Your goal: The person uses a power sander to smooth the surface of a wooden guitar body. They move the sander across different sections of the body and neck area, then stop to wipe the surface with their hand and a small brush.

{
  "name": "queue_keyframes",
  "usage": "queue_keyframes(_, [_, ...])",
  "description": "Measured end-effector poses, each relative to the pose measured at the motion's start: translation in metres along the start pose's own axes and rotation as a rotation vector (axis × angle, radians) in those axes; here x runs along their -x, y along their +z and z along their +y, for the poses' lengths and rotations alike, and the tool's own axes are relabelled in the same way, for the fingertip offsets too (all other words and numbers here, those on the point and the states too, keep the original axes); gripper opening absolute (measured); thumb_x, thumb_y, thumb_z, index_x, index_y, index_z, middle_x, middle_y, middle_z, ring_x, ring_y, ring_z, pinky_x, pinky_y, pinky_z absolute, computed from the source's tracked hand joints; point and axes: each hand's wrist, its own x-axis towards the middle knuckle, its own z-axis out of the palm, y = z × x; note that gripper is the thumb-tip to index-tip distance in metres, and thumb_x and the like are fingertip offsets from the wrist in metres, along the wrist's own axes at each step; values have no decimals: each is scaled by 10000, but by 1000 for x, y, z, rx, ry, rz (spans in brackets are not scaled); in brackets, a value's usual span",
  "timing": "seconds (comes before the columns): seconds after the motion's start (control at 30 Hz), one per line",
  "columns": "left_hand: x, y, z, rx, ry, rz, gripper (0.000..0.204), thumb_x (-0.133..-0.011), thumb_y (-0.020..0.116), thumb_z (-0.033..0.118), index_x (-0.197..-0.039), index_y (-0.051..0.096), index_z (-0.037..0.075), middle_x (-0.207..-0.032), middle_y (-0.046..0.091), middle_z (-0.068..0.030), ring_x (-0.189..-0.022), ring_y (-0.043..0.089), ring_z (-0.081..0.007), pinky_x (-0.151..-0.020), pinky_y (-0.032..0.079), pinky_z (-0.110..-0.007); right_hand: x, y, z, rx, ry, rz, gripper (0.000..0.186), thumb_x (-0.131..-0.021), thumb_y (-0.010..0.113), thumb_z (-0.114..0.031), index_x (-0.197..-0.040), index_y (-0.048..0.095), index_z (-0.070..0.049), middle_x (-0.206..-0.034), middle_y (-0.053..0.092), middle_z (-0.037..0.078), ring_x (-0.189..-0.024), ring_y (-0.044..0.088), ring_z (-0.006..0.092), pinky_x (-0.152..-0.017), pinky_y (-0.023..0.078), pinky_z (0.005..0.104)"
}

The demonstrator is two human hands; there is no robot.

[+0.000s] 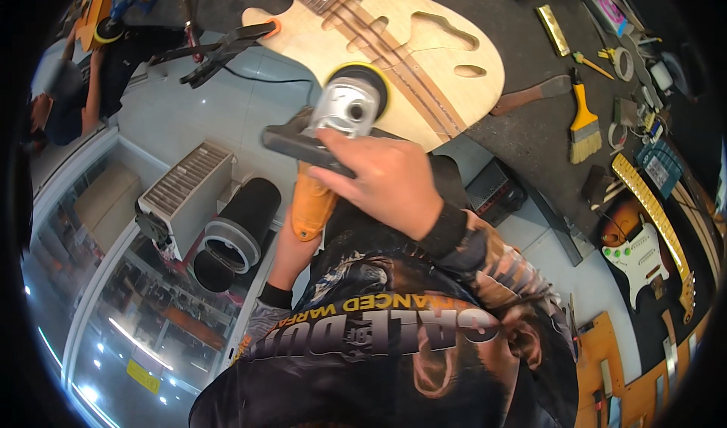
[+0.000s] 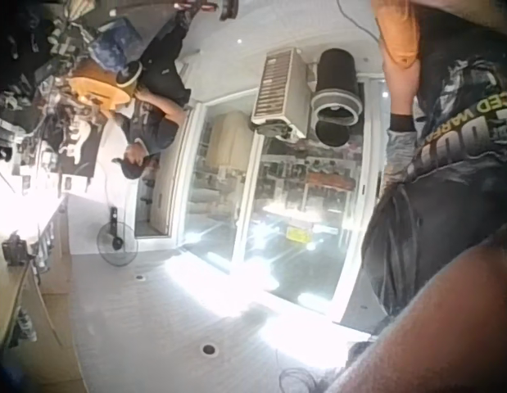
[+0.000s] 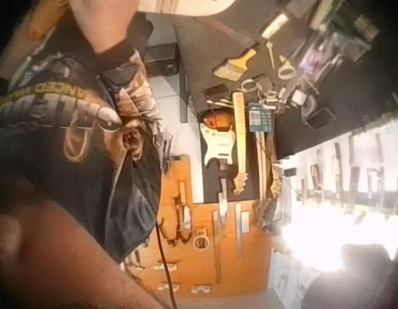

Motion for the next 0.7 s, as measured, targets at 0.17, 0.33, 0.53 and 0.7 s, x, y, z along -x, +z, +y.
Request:
queue_keyframes(0.17, [-6, -18, 8, 23, 37, 72, 530, -946, 778, 48, -1437, 578, 28, -1300, 769, -172, -1232, 765, -302, -1049, 573, -404, -24, 20, -10, 23, -13, -31, 463, -967, 853, -454, -1284, 771, -126, -839, 781, 63, -749, 779, 280, -649, 590, 397])
queue_keyframes(0.33, [-13, -10, 18, -2, 28, 61, 594, -932, 768, 32, -1490, 567, 42, -1318, 777, -190, -1268, 770, -324, -1066, 572, -412, -21, 3, 2, 24, -14, 18, 455, -969, 851, -444, -1282, 778, -122, -849, 784, 63, -753, 778, 282, -642, 588, 394])
queue_keyframes(0.53, [-21, 21, 46, -195, 140, -46, 842, -899, 809, 123, -1663, 457, 91, -1245, 781, -304, -1171, 759, -505, -981, 608, -524, 20, -53, 23, -2, 150, 73, 489, -867, 978, -226, -1299, 825, -55, -1039, 843, 163, -817, 821, 302, -729, 637, 364])
queue_keyframes(0.7, [-28, 37, 75, -273, 87, -157, 896, -887, 822, 153, -1688, 425, 89, -1255, 771, -316, -1189, 727, -535, -985, 602, -543, 51, -78, 37, 12, 209, 148, 484, -874, 972, -140, -1318, 814, -29, -961, 819, 179, -789, 805, 267, -743, 617, 350])
